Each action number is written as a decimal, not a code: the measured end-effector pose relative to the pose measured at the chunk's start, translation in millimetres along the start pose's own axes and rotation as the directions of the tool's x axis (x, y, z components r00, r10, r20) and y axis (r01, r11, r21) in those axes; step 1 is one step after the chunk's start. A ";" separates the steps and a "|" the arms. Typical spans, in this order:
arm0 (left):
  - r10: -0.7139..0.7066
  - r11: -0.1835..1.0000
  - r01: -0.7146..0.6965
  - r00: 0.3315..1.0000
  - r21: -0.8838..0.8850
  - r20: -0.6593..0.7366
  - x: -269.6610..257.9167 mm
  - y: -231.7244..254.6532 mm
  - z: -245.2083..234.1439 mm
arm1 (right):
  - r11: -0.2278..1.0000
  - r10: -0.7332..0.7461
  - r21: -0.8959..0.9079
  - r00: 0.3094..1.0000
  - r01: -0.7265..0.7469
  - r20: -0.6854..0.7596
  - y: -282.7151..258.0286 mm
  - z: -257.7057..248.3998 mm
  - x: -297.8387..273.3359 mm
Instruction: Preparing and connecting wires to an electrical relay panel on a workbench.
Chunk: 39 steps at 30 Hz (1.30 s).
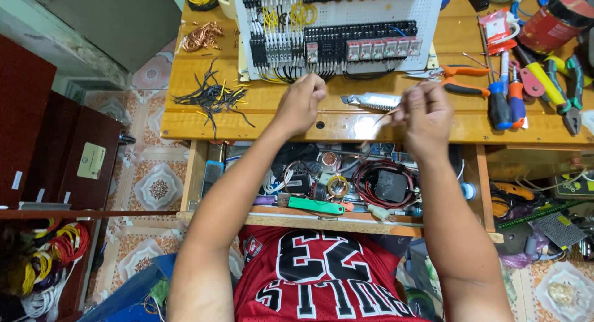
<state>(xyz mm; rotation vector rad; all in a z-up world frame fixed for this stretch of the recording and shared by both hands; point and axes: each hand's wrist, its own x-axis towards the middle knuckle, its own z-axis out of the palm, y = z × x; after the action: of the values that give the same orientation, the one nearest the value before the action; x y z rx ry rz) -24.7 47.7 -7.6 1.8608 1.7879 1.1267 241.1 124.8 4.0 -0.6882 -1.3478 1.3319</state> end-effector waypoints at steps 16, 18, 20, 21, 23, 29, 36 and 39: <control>-0.140 0.783 0.198 0.980 -0.589 0.144 4.9 64.6 66.9 | 0.996 -0.085 -0.023 0.987 0.089 0.134 22.8 10.3 -6.1; -0.094 0.870 0.099 0.995 -0.483 0.035 4.2 72.7 60.7 | 0.995 -0.082 -0.044 0.987 0.088 0.136 23.3 11.5 -7.0; -0.046 0.901 0.031 0.999 -0.432 -0.025 3.2 76.0 57.5 | 0.996 -0.065 -0.046 0.988 0.072 0.138 30.4 8.0 -6.7; 0.005 0.926 -0.036 0.997 -0.376 -0.081 2.5 77.7 55.6 | 0.997 -0.049 -0.048 0.989 0.056 0.141 33.9 6.6 -6.6; 0.019 0.926 -0.049 0.996 -0.374 -0.083 2.8 81.3 51.0 | 0.998 -0.038 -0.039 0.988 0.045 0.151 32.0 9.4 -5.9; 0.059 0.969 -0.074 0.996 -0.236 -0.073 0.7 90.4 41.0 | 0.999 0.039 0.017 0.981 -0.043 0.189 12.9 17.7 -11.9; 0.142 0.979 -0.131 0.988 0.157 -0.063 -4.2 82.0 50.9 | 0.996 0.095 -0.019 0.976 -0.093 0.195 7.9 17.7 -9.3; 0.153 0.976 -0.141 0.986 0.164 -0.064 -3.5 79.4 53.0 | 0.996 0.079 -0.063 0.978 -0.068 0.191 15.6 11.6 -6.5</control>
<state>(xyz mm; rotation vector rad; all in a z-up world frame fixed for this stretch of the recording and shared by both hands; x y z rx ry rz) 68.5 46.5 13.7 2.0991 1.8565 1.1509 227.9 118.4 -10.2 -0.6659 -1.5327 1.4541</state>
